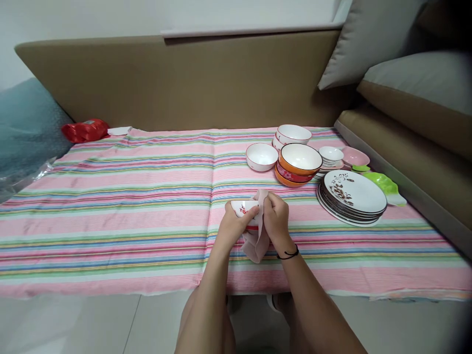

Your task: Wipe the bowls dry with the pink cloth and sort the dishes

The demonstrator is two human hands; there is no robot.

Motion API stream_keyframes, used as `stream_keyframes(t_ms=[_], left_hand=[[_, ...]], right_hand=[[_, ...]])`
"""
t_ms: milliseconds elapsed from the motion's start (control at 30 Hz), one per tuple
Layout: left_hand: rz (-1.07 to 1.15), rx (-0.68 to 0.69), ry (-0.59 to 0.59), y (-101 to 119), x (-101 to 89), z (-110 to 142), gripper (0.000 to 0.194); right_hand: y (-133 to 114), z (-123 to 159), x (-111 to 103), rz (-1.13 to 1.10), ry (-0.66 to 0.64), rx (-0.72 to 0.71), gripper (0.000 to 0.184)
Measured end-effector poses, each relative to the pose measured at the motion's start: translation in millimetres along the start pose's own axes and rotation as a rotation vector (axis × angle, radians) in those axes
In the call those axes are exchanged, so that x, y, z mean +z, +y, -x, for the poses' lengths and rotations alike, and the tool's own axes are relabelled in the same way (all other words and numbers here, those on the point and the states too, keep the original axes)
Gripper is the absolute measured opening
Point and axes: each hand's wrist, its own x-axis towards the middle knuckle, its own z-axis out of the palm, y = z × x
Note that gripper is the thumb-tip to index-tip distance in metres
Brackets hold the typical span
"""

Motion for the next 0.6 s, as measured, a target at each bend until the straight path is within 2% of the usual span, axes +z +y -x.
stream_keyframes(t_ms=[167,233,300,367,433,533,600], left_hand=[[0.034,0.020,-0.009,-7.3,-2.1,-5.3,0.083],[0.038,0.020,0.001,-9.1,-2.2,-7.0,0.086],[0.042,0.018,-0.001,-10.0,-2.7,-7.6,0.086],[0.037,0.017,-0.018,-9.7,-4.1,-6.9,0.083],[0.009,0.016,-0.049,-8.5,-6.1,-5.6,0.078],[-0.018,0.011,-0.087,-6.3,-9.0,-4.0,0.073],[-0.016,0.004,-0.104,-5.3,-10.0,-3.8,0.072]], right_hand=[[-5.0,-1.3,-3.7,0.113,-0.002,0.015,0.049],[-6.7,-1.0,-4.1,0.126,-0.016,0.016,0.052],[-7.1,-0.6,-3.3,0.091,-0.037,0.000,0.046],[-6.6,-0.5,-1.6,0.013,-0.027,-0.028,0.028],[-5.9,-0.8,0.6,-0.053,0.052,-0.060,0.016],[-6.8,-1.6,3.3,-0.051,0.227,-0.134,0.020],[-9.1,-1.4,4.2,-0.019,0.292,-0.160,0.021]])
